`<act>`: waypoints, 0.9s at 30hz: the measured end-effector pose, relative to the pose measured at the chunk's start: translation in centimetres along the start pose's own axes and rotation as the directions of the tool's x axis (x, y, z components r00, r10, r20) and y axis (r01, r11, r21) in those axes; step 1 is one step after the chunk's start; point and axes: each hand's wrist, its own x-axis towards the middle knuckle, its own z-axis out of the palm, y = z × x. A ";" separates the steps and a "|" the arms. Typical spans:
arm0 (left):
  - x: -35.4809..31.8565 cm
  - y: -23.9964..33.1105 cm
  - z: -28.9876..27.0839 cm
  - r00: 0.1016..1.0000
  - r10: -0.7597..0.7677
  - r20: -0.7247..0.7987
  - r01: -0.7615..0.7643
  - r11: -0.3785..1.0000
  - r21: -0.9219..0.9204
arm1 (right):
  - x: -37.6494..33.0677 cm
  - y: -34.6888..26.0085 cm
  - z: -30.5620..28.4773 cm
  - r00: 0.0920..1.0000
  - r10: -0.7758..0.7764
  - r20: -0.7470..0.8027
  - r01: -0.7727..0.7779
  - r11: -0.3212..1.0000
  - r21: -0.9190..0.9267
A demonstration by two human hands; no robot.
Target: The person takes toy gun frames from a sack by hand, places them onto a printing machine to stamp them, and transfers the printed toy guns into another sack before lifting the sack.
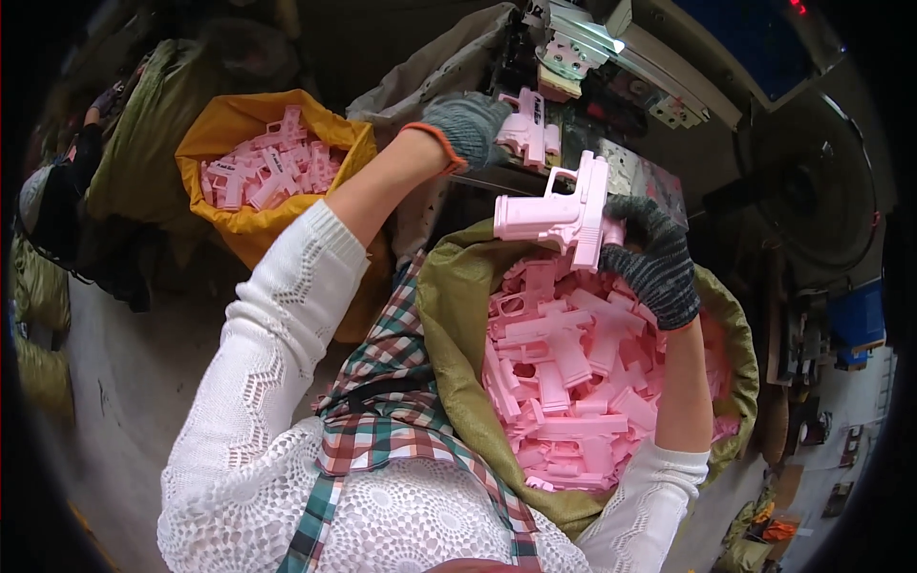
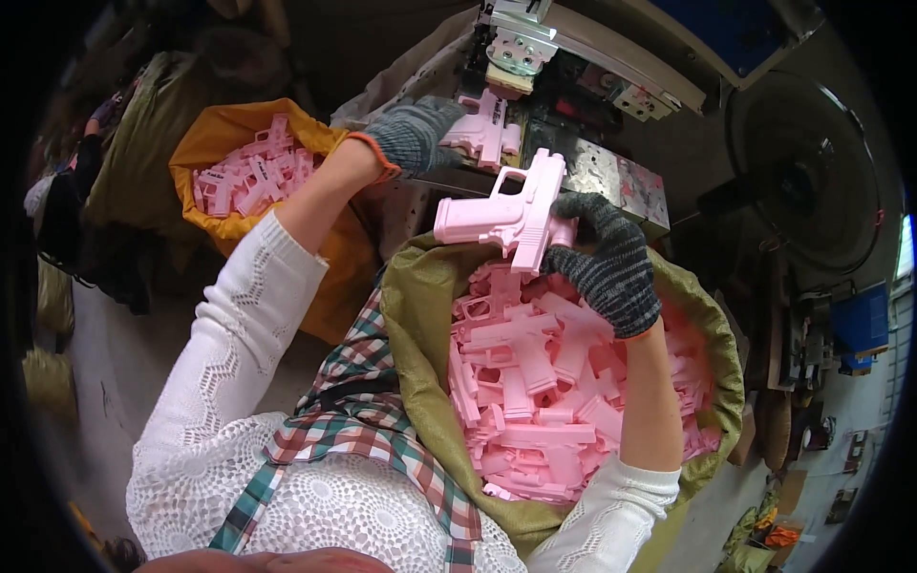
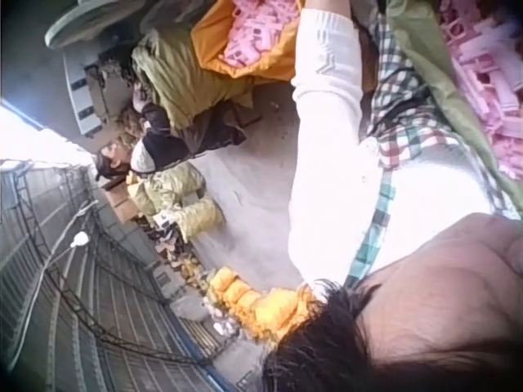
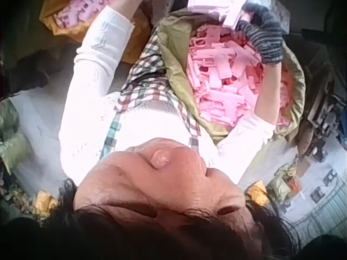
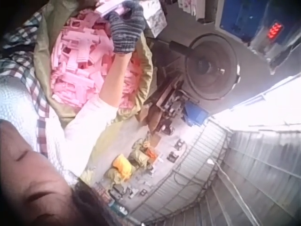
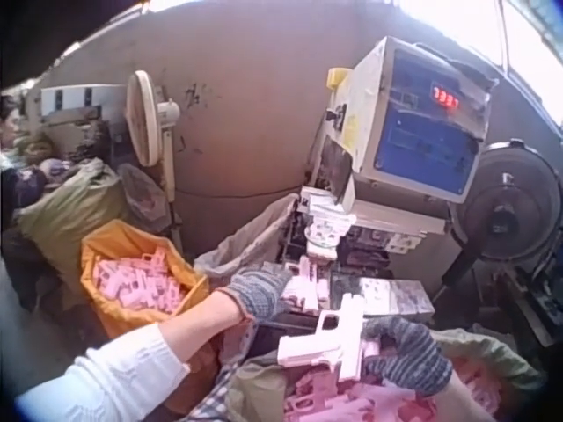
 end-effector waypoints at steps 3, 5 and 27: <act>-0.6 -0.1 -0.1 0.991 0.079 0.103 -0.096 0.981 0.168 | 1.1 -0.1 0.8 0.987 -0.110 -0.114 0.117 0.991 0.059; -3.1 -1.0 0.9 0.914 0.266 -0.306 -0.207 0.955 0.211 | 2.1 -0.2 1.5 0.983 -0.143 -0.114 0.149 0.988 0.050; -18.2 3.6 -1.3 0.627 0.567 0.534 0.536 0.183 -0.824 | -1.3 5.2 9.5 0.935 -0.160 0.315 0.315 0.781 -0.539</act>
